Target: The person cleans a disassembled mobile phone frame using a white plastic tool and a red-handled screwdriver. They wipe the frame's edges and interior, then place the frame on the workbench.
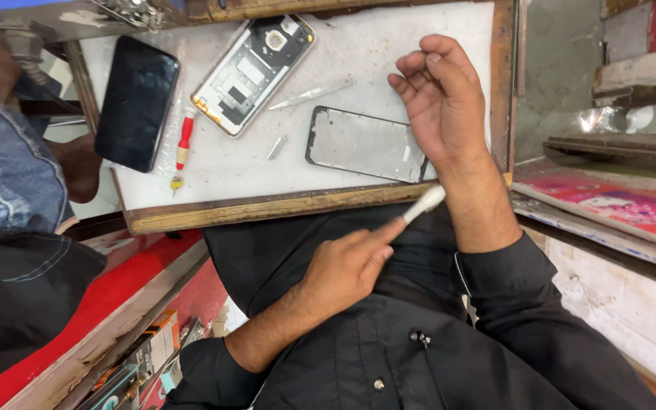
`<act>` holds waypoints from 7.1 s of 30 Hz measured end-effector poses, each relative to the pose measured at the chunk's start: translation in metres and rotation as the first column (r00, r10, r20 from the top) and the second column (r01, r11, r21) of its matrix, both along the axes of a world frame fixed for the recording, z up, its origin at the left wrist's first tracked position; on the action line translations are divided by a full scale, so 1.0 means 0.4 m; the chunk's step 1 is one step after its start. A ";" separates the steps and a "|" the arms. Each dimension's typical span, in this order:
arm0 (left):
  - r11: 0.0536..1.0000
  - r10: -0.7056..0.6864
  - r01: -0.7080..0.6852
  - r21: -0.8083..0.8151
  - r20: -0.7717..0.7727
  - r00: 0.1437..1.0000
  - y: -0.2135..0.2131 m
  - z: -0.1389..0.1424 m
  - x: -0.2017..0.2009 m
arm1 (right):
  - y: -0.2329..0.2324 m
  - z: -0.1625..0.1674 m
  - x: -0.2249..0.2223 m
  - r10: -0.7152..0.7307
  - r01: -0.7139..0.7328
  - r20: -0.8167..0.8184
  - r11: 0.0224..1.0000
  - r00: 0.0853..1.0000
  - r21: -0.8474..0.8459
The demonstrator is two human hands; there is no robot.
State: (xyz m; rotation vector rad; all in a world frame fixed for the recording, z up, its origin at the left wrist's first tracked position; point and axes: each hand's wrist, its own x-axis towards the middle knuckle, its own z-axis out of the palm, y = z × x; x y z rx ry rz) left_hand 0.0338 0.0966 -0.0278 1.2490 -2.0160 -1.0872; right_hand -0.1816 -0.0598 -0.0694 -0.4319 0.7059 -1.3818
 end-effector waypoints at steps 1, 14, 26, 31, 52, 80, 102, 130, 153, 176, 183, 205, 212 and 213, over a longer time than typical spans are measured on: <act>0.999 0.025 -0.025 -0.030 -0.002 1.000 -0.011 0.002 0.010 | -0.002 -0.001 0.001 0.002 -0.002 0.000 1.000 1.000 -0.010; 0.907 0.399 -0.295 -0.301 0.387 0.831 -0.100 0.011 0.150 | 0.138 0.063 -0.064 -0.275 -0.141 -0.901 0.931 0.335 -0.337; 0.892 0.419 -0.288 -0.349 0.395 0.818 -0.118 -0.007 0.151 | 0.211 0.117 -0.072 -0.254 -0.459 -0.946 0.877 -0.202 -0.138; 0.940 0.321 -0.195 -0.280 0.531 0.784 -0.115 0.017 0.090 | 0.219 0.096 -0.069 -0.268 -0.388 -0.954 0.900 -0.133 -0.198; 0.957 0.181 -0.103 -0.272 0.281 0.943 -0.121 0.018 -0.028 | 0.268 0.022 -0.127 -0.178 -0.116 -0.855 0.957 0.486 -0.266; 0.929 0.225 -0.049 -0.368 0.452 0.863 -0.189 -0.003 0.023 | 0.227 0.082 -0.062 -0.277 -0.278 -0.943 0.935 -0.186 -0.220; 0.905 0.415 -0.255 -0.340 0.577 0.704 -0.195 0.010 0.049 | 0.219 0.078 -0.062 -0.248 -0.328 -0.946 0.929 -0.210 -0.171; 0.834 0.482 -0.311 -0.456 0.329 0.812 -0.196 -0.002 0.196 | 0.213 0.084 -0.064 -0.264 -0.378 -0.930 0.912 -0.256 -0.155; 0.824 0.547 -0.435 -0.363 0.307 0.779 -0.219 -0.012 0.131 | 0.147 0.150 0.123 -0.257 -0.429 -0.918 0.896 -0.301 -0.111; 0.898 0.330 -0.375 -0.229 -0.213 0.920 -0.266 0.075 0.102 | 0.120 0.066 0.222 0.251 -0.218 -0.217 0.962 0.943 0.166; 0.935 0.335 -0.351 -0.058 -0.187 0.924 -0.317 0.064 0.020 | 0.124 0.021 0.197 0.293 -0.290 -0.254 0.956 0.922 0.052; 0.929 0.370 -0.364 0.068 -0.195 0.908 -0.318 0.066 0.012 | 0.139 -0.020 0.183 0.321 -0.313 -0.219 0.947 0.921 0.071; 0.931 0.366 -0.360 0.064 -0.177 0.914 -0.311 0.064 0.012 | 0.137 -0.009 0.182 0.326 -0.319 -0.220 0.945 0.919 0.068; 0.930 0.367 -0.361 0.061 -0.180 0.913 -0.311 0.062 0.013 | 0.136 -0.007 0.182 0.332 -0.325 -0.229 0.943 0.915 0.066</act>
